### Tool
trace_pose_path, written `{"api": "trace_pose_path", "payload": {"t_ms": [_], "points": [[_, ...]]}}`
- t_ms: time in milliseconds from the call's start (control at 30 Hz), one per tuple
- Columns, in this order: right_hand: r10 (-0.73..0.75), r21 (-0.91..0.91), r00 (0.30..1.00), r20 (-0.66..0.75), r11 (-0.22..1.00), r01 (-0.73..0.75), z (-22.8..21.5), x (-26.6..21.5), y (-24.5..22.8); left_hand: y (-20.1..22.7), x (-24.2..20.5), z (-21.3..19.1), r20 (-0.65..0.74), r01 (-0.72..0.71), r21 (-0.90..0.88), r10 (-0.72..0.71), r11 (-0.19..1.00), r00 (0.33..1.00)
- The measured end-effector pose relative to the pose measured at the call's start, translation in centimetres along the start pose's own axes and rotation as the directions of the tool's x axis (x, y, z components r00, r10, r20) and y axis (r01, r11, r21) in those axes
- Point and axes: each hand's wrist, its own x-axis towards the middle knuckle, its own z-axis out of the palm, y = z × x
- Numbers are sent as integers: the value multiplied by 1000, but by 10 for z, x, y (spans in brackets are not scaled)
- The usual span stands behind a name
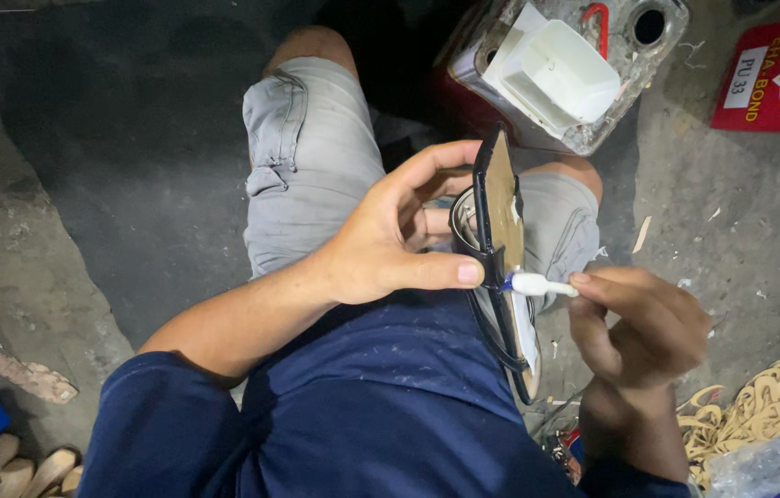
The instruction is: The person sits on the floor and applies glue to the straps of several flip-flops using a toothbrush. They pick up each sandal from a row, apply the glue, and place it back.
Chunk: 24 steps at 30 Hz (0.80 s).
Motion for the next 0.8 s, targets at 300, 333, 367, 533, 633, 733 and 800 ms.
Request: {"api": "trace_pose_path", "payload": {"t_ms": [300,333,367,533,633,733,800], "points": [[-19,104,1000,25,994,16,1,4,2,2,-1,2,-4,61,-68,-62,996,998],[-11,123,999,42,992,5,0,4,3,3,-1,2,-3,61,-75,-62,995,998],[-4,142,998,60,990,-4,-1,4,4,3,-1,2,-3,60,-83,-60,995,998],[19,239,995,95,970,-41,-5,5,10,4,-2,-1,-1,45,-117,-45,992,999],[70,281,995,72,956,-87,-6,4,7,4,-4,-2,-4,-24,-27,24,999,1000],[188,277,981,51,941,-195,-5,-1,-7,0,-6,1,31,-198,218,196,956,980],[200,220,978,63,953,-209,-4,-3,-15,-5,-5,0,63,-271,288,264,919,962]]}}
